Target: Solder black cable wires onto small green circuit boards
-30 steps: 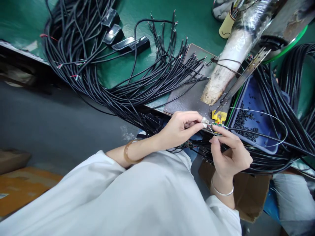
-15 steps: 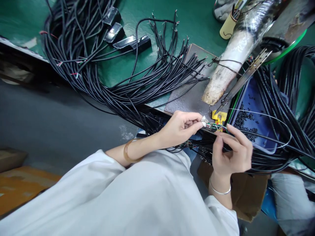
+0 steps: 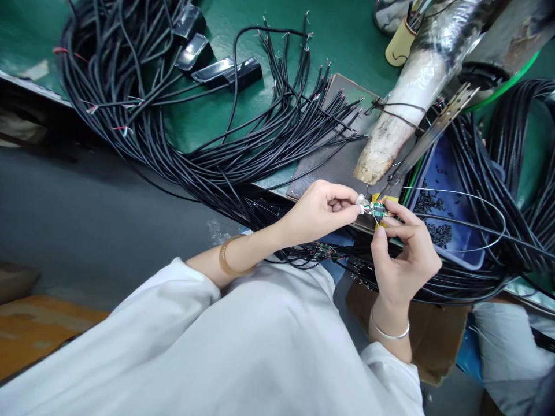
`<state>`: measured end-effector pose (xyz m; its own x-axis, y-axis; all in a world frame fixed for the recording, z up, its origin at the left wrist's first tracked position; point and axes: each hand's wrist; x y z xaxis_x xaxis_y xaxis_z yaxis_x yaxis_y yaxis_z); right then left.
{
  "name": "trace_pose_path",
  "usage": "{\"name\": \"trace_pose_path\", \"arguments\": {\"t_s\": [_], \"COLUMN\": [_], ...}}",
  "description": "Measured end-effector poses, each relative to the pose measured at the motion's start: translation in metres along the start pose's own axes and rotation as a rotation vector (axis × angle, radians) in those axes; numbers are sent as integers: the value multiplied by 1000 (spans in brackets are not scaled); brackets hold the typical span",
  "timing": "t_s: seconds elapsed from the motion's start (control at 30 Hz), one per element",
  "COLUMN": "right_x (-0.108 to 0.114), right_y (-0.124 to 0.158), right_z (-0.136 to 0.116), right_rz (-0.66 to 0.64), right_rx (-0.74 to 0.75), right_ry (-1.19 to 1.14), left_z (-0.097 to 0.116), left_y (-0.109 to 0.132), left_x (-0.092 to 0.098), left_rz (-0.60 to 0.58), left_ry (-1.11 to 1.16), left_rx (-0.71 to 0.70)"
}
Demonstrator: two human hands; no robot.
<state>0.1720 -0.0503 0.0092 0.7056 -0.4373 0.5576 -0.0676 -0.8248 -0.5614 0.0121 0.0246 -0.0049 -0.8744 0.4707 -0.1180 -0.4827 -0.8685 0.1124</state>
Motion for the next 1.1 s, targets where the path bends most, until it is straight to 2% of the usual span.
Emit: {"name": "trace_pose_path", "arguments": {"t_s": [0.13,0.37,1.1], "right_x": [1,2,7], "right_y": [-5,-11,-17], "right_z": [0,1,-4], "right_rz": [-12,-3,-85], "right_rx": [-47,-42,-9], "right_ry": [-63,-58,8], "left_z": [1,8,16], "left_y": [-4,-7,-5], "left_x": [0,-3,1], "left_rz": [-30,-5,9], "left_ry": [60,113,-11], "left_rx": [33,89,68]}}
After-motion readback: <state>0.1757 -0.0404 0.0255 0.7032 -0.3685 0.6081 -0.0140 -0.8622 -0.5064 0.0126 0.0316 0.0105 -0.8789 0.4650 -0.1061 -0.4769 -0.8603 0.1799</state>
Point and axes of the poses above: each hand's wrist, its own y-axis away from the middle knuckle, its own x-axis out of the back of the hand, z = x × y, and after that the axes turned 5 degrees about x, right-handed
